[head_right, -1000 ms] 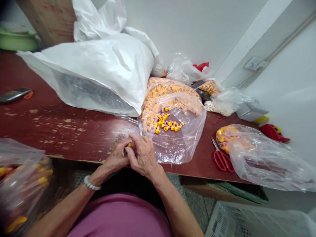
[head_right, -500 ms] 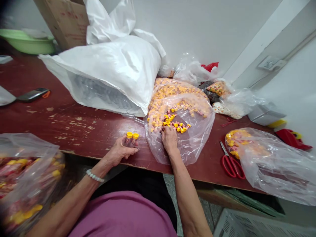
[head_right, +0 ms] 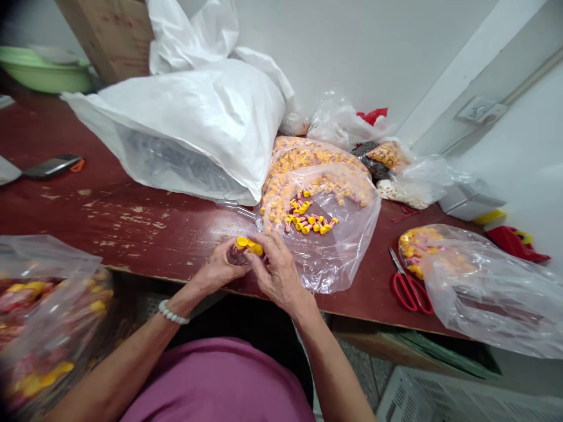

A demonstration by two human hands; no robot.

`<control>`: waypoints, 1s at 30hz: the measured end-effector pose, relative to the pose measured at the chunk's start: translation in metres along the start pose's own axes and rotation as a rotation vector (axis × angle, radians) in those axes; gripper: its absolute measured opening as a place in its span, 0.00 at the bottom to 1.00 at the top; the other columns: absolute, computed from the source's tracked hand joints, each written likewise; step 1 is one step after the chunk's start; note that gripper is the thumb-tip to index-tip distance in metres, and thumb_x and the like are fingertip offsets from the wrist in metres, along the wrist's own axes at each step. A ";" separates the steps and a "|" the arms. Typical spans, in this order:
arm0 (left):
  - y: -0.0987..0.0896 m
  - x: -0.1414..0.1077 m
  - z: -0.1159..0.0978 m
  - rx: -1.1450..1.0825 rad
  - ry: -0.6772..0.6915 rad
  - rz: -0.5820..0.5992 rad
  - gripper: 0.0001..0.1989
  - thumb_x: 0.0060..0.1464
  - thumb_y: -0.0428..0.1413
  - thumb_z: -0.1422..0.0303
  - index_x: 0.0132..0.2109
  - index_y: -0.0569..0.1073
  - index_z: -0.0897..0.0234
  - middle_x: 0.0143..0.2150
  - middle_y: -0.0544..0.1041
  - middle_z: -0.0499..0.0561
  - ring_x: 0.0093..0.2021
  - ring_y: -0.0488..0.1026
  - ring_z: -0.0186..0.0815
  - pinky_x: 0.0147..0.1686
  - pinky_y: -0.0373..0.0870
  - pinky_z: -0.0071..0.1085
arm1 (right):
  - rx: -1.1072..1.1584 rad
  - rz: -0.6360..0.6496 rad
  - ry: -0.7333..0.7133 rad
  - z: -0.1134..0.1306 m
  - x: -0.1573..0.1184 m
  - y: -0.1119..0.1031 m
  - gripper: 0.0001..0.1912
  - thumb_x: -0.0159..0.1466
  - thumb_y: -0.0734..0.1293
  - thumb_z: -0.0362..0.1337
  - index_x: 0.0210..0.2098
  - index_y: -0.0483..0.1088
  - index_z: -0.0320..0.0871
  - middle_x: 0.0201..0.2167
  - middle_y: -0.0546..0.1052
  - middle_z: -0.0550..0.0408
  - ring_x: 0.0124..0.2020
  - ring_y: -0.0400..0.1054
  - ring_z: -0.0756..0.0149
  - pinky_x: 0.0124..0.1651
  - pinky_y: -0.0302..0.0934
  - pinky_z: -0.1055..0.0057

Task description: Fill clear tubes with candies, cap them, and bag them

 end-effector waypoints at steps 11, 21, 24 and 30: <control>-0.005 -0.002 0.007 -0.124 -0.087 -0.056 0.15 0.34 0.60 0.77 0.35 0.70 0.66 0.30 0.73 0.46 0.30 0.69 0.31 0.29 0.66 0.24 | -0.100 0.091 0.006 0.002 -0.024 0.030 0.27 0.58 0.61 0.31 0.57 0.57 0.43 0.49 0.70 0.47 0.45 0.65 0.60 0.50 0.61 0.58; -0.018 -0.002 0.022 -0.219 -0.247 -0.205 0.18 0.32 0.61 0.76 0.36 0.70 0.67 0.29 0.73 0.45 0.27 0.67 0.28 0.28 0.63 0.23 | -0.564 -0.251 0.501 -0.154 0.004 -0.049 0.10 0.59 0.64 0.39 0.38 0.70 0.40 0.41 0.70 0.45 0.43 0.64 0.58 0.46 0.59 0.61; -0.019 -0.001 0.019 -0.224 -0.226 -0.203 0.20 0.31 0.61 0.76 0.38 0.70 0.68 0.30 0.73 0.45 0.28 0.68 0.28 0.29 0.63 0.23 | -0.691 -0.182 0.556 -0.188 0.002 -0.051 0.11 0.58 0.65 0.41 0.37 0.70 0.40 0.40 0.70 0.44 0.43 0.63 0.56 0.45 0.58 0.60; -0.017 0.002 0.011 -0.133 -0.184 -0.181 0.17 0.34 0.59 0.76 0.37 0.70 0.67 0.30 0.72 0.45 0.29 0.67 0.29 0.29 0.63 0.23 | -0.481 -0.295 0.508 -0.155 -0.005 -0.055 0.11 0.63 0.60 0.40 0.38 0.68 0.39 0.35 0.73 0.47 0.35 0.65 0.62 0.40 0.60 0.64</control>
Point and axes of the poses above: each hand's wrist, its own x-axis towards the middle knuckle, its own y-axis out of the palm, z = x × y, the point moved 7 cm from there along x, towards the middle knuckle
